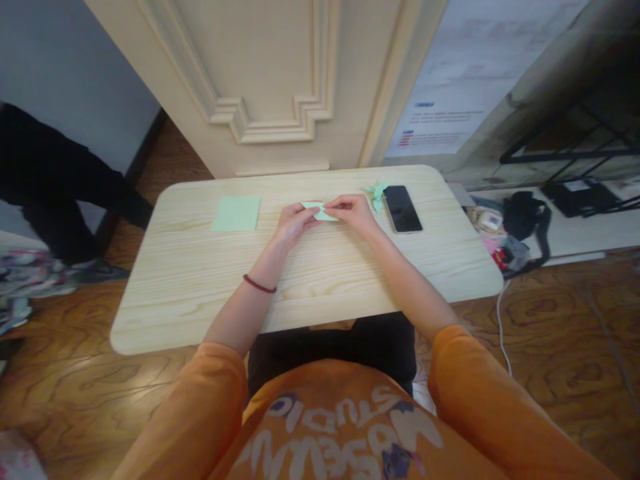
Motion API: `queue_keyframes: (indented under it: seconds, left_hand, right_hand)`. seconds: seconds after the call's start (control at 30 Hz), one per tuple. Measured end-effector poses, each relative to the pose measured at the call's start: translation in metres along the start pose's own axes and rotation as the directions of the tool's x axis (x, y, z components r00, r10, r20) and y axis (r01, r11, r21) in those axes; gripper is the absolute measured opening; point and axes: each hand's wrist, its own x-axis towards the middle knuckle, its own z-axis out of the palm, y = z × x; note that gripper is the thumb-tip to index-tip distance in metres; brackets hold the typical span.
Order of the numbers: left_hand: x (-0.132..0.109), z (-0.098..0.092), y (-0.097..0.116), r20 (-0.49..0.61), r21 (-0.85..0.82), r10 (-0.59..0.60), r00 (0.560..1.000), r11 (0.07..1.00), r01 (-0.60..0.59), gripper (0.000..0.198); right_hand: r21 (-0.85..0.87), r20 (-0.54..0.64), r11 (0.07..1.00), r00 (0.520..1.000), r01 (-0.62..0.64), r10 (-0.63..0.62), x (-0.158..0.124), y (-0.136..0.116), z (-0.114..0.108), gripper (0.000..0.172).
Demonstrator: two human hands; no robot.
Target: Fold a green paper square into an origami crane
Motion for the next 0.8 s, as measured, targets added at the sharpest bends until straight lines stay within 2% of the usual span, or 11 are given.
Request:
queue_keyframes:
  seconds: [0.23,0.5,0.8]
  left_hand:
    - [-0.0008,0.0013,-0.0007,-0.017,0.03,0.029,0.999,0.999,-0.029,0.024]
    - [-0.0009,0.0002,-0.0015,0.021,0.029,0.025,0.999,0.999,-0.025,0.028]
    - [-0.0003,-0.0002,-0.0028,0.043,0.002,0.03,0.999,1.0,-0.03,0.027]
  right_hand:
    - [0.027,-0.007,0.995,0.996,-0.092,0.092,-0.0035,-0.0068,0.0013,0.029]
    - [0.014,-0.06,0.986,0.984,-0.169,0.17,-0.004,-0.007,0.0027,0.028]
    - [0.015,-0.089,0.991,0.987,-0.134,0.135,-0.0049,-0.006,0.0046,0.02]
